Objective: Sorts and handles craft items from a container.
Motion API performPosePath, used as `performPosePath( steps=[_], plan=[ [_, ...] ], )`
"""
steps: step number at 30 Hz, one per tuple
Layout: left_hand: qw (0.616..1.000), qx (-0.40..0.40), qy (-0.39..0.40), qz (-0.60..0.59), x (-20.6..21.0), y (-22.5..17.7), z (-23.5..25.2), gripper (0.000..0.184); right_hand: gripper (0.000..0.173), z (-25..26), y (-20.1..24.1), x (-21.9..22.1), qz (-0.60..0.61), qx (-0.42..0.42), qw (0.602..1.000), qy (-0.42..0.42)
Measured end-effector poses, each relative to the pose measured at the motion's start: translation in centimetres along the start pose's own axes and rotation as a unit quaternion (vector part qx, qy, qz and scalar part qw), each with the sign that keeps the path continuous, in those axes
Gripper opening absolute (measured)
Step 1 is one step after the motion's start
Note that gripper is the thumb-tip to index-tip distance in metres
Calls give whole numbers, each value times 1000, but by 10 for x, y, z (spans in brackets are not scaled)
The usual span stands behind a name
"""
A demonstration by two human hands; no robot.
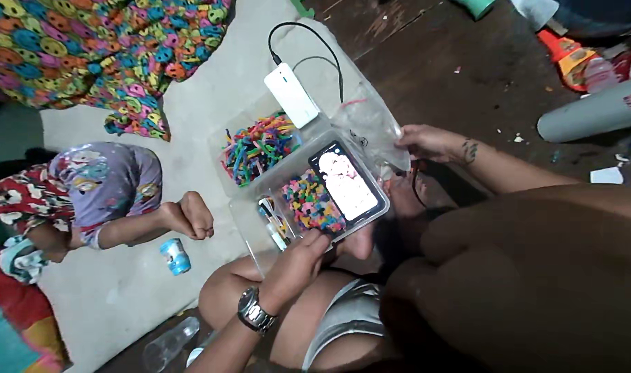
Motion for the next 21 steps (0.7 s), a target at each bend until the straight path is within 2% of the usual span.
performPosePath(
  steps=[3,7,11,17,20,21],
  plan=[
    [1000,0,1,3,1,1,2,21,26,3,-10,-8,-26,8,1000,15],
    [1000,-2,3,11,1,0,2,22,26,10,-20,-15,-112,-15,992,-60],
    [999,-4,-12,34,3,0,2,22,29,8,-23,-14,-92,-63,984,-136],
    [999,-20,12,46,5,-2,8,25,26,9,-32,-20,-102,-61,984,-130],
    [999,-23,23,34,6,-1,8,22,28,5,-28,-20,-174,-11,979,-107],
    [999,-24,34,11,5,1,7,26,30,3,-25,-21,-210,0,973,-99]
  ],
)
Point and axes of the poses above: each hand's wrist, its own z-axis towards the middle knuckle, its own x-axis out of the palm, y = z × x, the point moved 2 cm from there along z, towards the middle knuckle, and after that the axes turned 6 degrees about y, right-handed, at the moved point
